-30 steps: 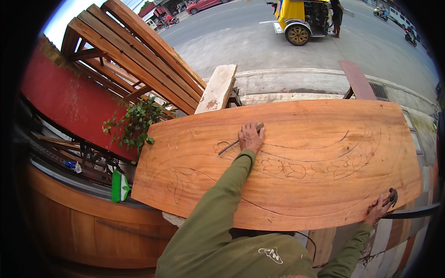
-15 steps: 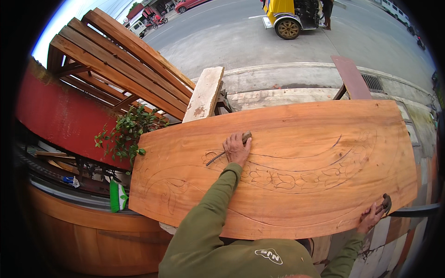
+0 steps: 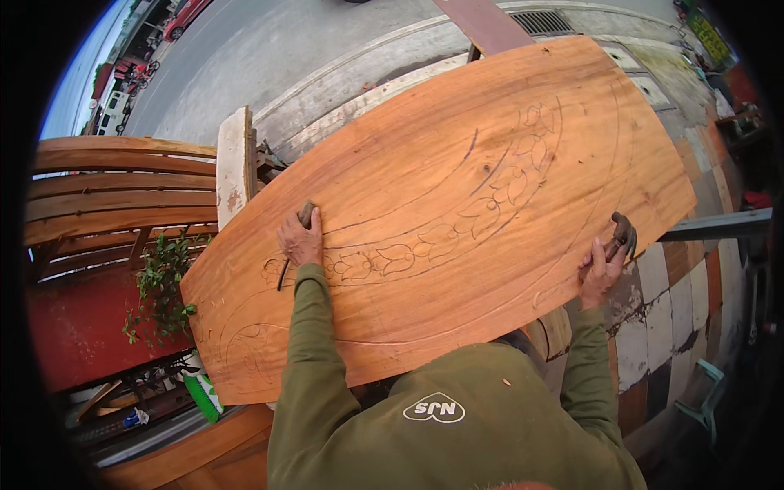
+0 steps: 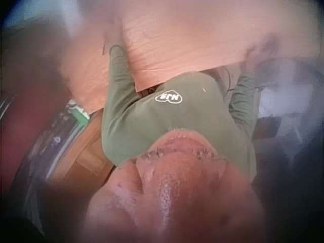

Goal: The person carves a wooden board using a chisel and a hammer, striking the chisel into the wood to follow a drawn pattern.

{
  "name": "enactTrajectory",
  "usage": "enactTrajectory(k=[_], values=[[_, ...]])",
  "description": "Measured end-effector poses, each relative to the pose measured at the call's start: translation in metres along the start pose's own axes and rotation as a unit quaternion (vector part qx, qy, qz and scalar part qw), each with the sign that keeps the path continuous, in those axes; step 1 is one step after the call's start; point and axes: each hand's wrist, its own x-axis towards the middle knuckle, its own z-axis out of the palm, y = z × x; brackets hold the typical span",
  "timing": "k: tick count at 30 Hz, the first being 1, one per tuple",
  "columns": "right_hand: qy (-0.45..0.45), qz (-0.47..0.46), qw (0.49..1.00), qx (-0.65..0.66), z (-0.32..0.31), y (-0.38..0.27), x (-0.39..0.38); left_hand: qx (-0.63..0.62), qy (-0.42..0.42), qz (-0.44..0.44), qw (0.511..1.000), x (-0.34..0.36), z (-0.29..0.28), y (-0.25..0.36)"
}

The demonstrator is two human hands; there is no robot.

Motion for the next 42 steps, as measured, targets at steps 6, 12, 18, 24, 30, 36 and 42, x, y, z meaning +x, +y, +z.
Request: enactTrajectory(k=[6, 12, 18, 24, 30, 36, 42], values=[[-0.029, 0.016, 0.999, 0.024, -0.009, -0.009, 0.002, 0.069, -0.029, -0.016, 0.997, 0.003, 0.014, 0.014], [-0.071, 0.027, 0.996, 0.04, -0.019, -0.003, 0.0, -0.009, -0.043, -0.058, 0.997, 0.001, -0.007, 0.094], [-0.074, 0.022, 0.996, 0.051, -0.014, -0.014, 0.007, -0.499, -0.217, -0.062, 0.837, 0.009, -0.054, 0.28], [-0.089, 0.083, 0.991, 0.057, -0.025, -0.013, 0.009, -0.697, -0.393, 0.022, 0.599, 0.025, -0.051, 0.436], [-0.054, 0.134, 0.989, 0.033, -0.045, -0.029, -0.008, -0.709, -0.453, 0.025, 0.54, 0.026, -0.034, 0.549], [0.01, 0.105, 0.994, 0.008, -0.038, -0.046, -0.016, -0.697, -0.504, 0.062, 0.507, 0.028, 0.002, 0.589], [-0.001, 0.104, 0.994, -0.014, -0.036, -0.053, 0.003, -0.684, -0.518, 0.047, 0.512, 0.025, 0.013, 0.586]])
